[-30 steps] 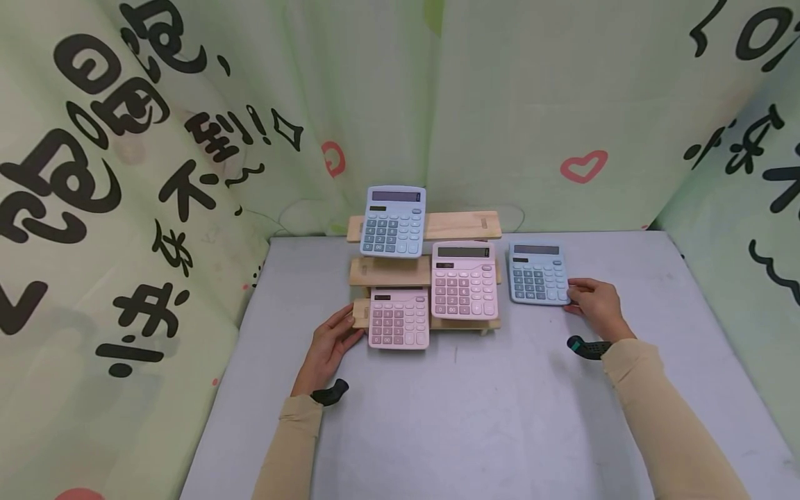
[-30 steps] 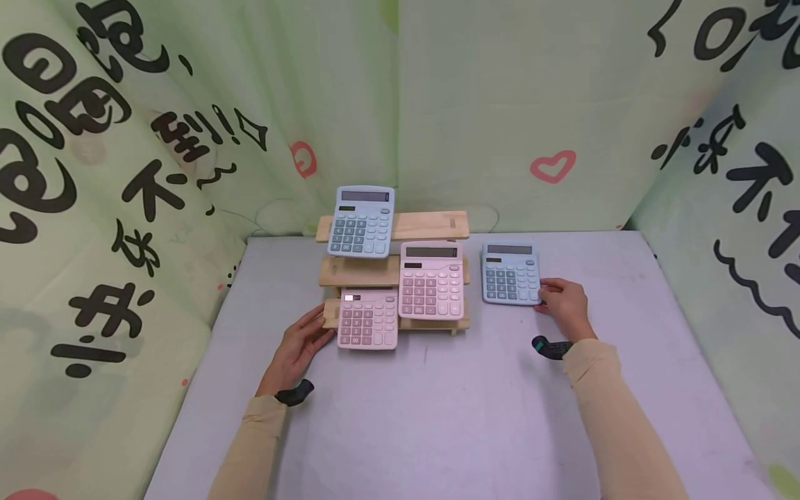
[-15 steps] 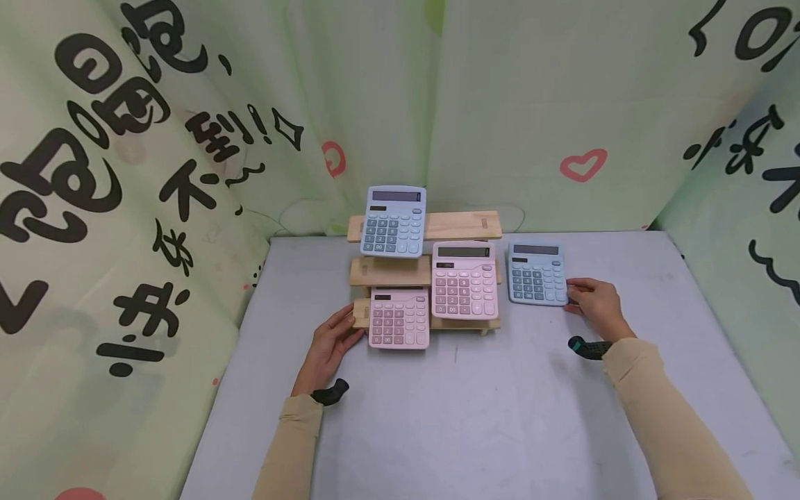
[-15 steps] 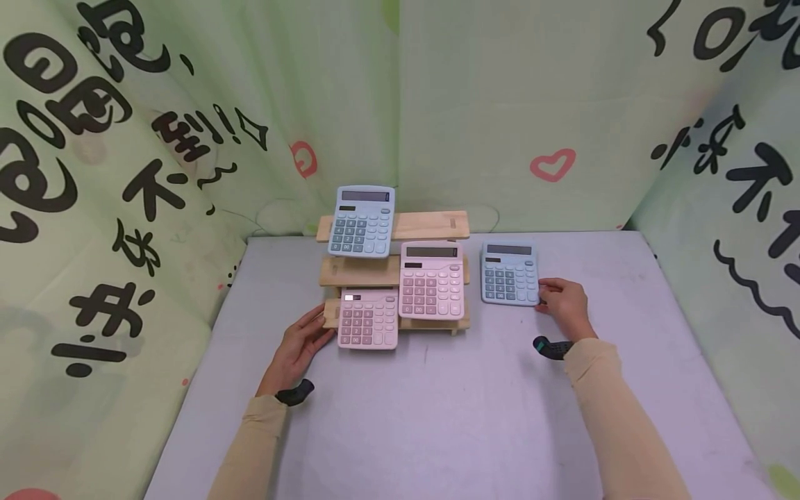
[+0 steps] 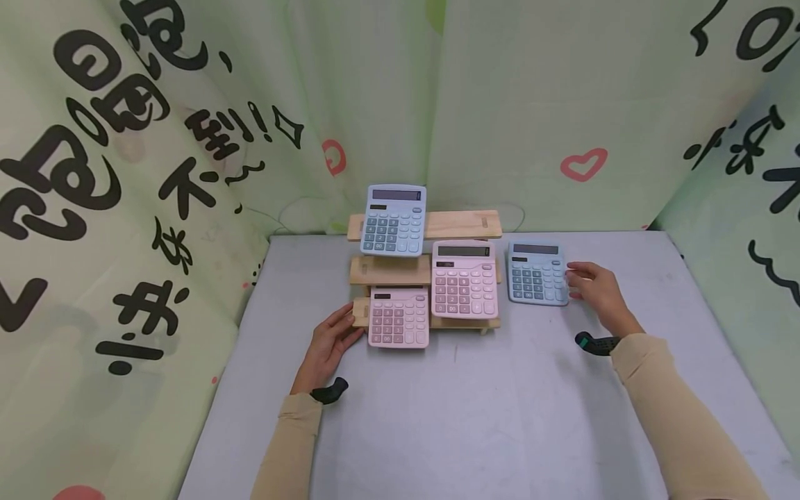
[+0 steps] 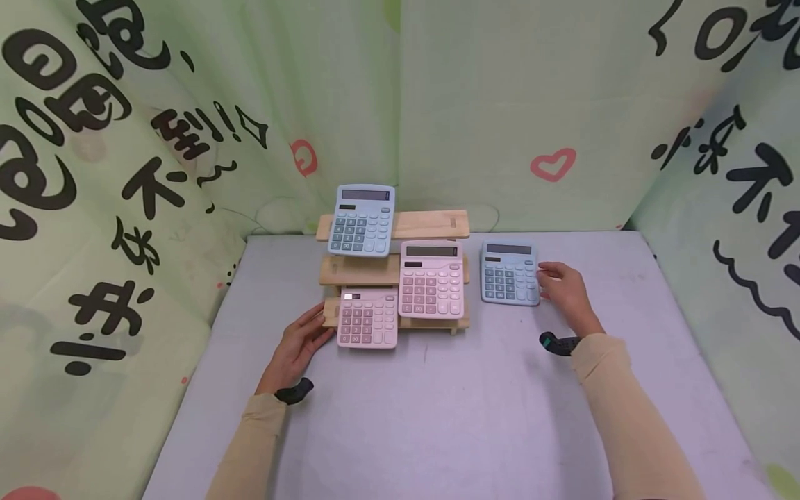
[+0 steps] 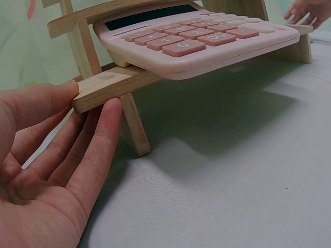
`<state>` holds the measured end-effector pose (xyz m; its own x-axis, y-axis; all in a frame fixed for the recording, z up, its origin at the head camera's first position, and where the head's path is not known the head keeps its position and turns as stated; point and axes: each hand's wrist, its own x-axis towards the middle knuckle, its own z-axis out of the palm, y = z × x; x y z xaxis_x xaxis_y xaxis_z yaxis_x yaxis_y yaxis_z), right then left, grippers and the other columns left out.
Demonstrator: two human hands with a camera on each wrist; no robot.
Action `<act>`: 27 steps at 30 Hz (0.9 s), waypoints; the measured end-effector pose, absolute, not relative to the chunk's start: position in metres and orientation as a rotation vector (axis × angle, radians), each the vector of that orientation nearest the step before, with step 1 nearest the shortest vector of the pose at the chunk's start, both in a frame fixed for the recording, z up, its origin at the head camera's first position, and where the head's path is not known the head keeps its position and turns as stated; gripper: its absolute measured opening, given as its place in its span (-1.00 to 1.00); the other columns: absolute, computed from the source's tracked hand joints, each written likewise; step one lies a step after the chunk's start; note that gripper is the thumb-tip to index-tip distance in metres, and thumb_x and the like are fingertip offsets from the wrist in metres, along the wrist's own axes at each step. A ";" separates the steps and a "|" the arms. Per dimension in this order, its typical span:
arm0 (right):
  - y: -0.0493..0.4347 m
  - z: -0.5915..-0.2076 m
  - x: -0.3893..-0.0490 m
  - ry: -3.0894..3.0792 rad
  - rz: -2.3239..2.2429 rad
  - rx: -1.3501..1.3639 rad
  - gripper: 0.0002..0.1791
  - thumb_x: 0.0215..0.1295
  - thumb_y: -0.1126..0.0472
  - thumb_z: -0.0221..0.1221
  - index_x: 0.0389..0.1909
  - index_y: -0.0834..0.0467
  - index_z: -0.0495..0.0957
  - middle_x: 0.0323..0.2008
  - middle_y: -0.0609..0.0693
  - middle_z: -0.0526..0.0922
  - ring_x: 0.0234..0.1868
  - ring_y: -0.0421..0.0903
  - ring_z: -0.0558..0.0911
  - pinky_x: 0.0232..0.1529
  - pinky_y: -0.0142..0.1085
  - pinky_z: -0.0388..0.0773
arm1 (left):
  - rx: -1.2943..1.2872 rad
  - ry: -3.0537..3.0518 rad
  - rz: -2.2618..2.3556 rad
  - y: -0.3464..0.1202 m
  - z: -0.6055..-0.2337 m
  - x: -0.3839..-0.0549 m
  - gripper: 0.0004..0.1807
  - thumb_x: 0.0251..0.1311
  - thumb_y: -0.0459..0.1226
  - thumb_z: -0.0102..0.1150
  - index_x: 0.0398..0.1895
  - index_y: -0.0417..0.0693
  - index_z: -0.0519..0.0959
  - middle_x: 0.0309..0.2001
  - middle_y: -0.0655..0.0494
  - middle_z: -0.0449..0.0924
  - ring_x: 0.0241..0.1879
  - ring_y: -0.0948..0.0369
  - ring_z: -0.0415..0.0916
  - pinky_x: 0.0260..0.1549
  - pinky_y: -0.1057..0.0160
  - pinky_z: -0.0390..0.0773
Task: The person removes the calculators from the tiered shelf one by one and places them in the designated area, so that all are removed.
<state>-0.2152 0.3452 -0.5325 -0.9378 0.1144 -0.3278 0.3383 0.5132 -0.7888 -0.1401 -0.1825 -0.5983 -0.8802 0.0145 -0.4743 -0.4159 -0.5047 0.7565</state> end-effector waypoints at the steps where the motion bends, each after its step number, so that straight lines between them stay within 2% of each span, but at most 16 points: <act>1: 0.344 -0.530 -0.216 2.538 -1.393 0.375 -0.36 0.70 0.00 -0.09 0.60 0.27 0.17 0.51 0.38 0.29 0.40 0.29 0.43 -0.13 -0.67 0.63 | -0.607 1.400 2.451 -0.182 -0.599 -0.141 -0.46 0.50 -0.36 0.14 0.51 -0.04 0.40 0.48 -0.07 0.40 0.21 0.19 0.63 0.19 0.27 0.71; 8: 0.330 -0.513 -0.217 2.588 -1.416 0.287 -0.38 0.70 -0.02 -0.09 0.59 0.22 0.20 0.49 0.33 0.35 0.40 0.27 0.46 0.11 -0.47 0.70 | -0.590 1.403 2.445 -0.183 -0.598 -0.140 -0.45 0.52 -0.36 0.12 0.53 -0.04 0.38 0.48 -0.07 0.39 0.19 0.22 0.64 0.20 0.27 0.70; 14: 0.318 -0.500 -0.220 2.608 -1.438 0.235 -0.36 0.69 -0.05 -0.08 0.59 0.21 0.21 0.49 0.30 0.36 0.40 0.24 0.46 0.32 -0.18 0.65 | -0.582 1.424 2.438 -0.183 -0.597 -0.139 -0.45 0.52 -0.35 0.12 0.53 -0.04 0.37 0.48 -0.07 0.38 0.20 0.23 0.63 0.21 0.28 0.69; 16: 0.314 -0.496 -0.220 2.611 -1.450 0.217 -0.37 0.68 -0.04 -0.07 0.59 0.19 0.21 0.48 0.29 0.37 0.39 0.24 0.47 0.31 -0.23 0.66 | -0.588 1.420 2.440 -0.182 -0.598 -0.139 -0.45 0.51 -0.35 0.13 0.53 -0.04 0.38 0.48 -0.07 0.39 0.21 0.21 0.63 0.21 0.28 0.70; 19: 0.309 -0.489 -0.222 2.617 -1.462 0.178 -0.37 0.68 -0.05 -0.05 0.59 0.18 0.22 0.48 0.28 0.38 0.37 0.24 0.49 0.14 -0.51 0.67 | -0.591 1.417 2.444 -0.182 -0.599 -0.140 -0.45 0.51 -0.36 0.14 0.52 -0.04 0.39 0.49 -0.09 0.39 0.22 0.19 0.62 0.20 0.27 0.70; 21: 0.306 -0.484 -0.223 2.626 -1.471 0.152 -0.38 0.68 -0.05 -0.05 0.58 0.17 0.23 0.48 0.27 0.38 0.36 0.25 0.49 0.04 -0.63 0.63 | -0.591 1.415 2.448 -0.182 -0.599 -0.140 -0.45 0.51 -0.36 0.14 0.52 -0.04 0.39 0.49 -0.09 0.39 0.23 0.19 0.62 0.20 0.27 0.70; 24: 0.300 -0.477 -0.225 2.642 -1.477 0.120 -0.37 0.67 -0.08 -0.05 0.58 0.15 0.24 0.49 0.25 0.39 0.37 0.23 0.48 0.12 -0.54 0.65 | -0.588 1.418 2.447 -0.182 -0.599 -0.139 -0.45 0.51 -0.36 0.14 0.52 -0.04 0.39 0.48 -0.08 0.38 0.23 0.18 0.62 0.20 0.27 0.70; 27: 0.294 -0.471 -0.227 2.648 -1.476 0.107 -0.35 0.66 -0.11 -0.04 0.58 0.13 0.25 0.49 0.24 0.39 0.37 0.22 0.48 0.29 -0.29 0.66 | -0.581 1.420 2.444 -0.182 -0.599 -0.140 -0.44 0.50 -0.35 0.15 0.53 -0.04 0.38 0.49 -0.08 0.38 0.22 0.20 0.62 0.21 0.27 0.70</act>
<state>-0.2272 0.2941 -0.4707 -0.9917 0.0092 -0.1279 0.1136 0.5253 -0.8433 -0.1395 -0.1822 -0.5985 -0.8875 0.0197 -0.4604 -0.4098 -0.4909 0.7689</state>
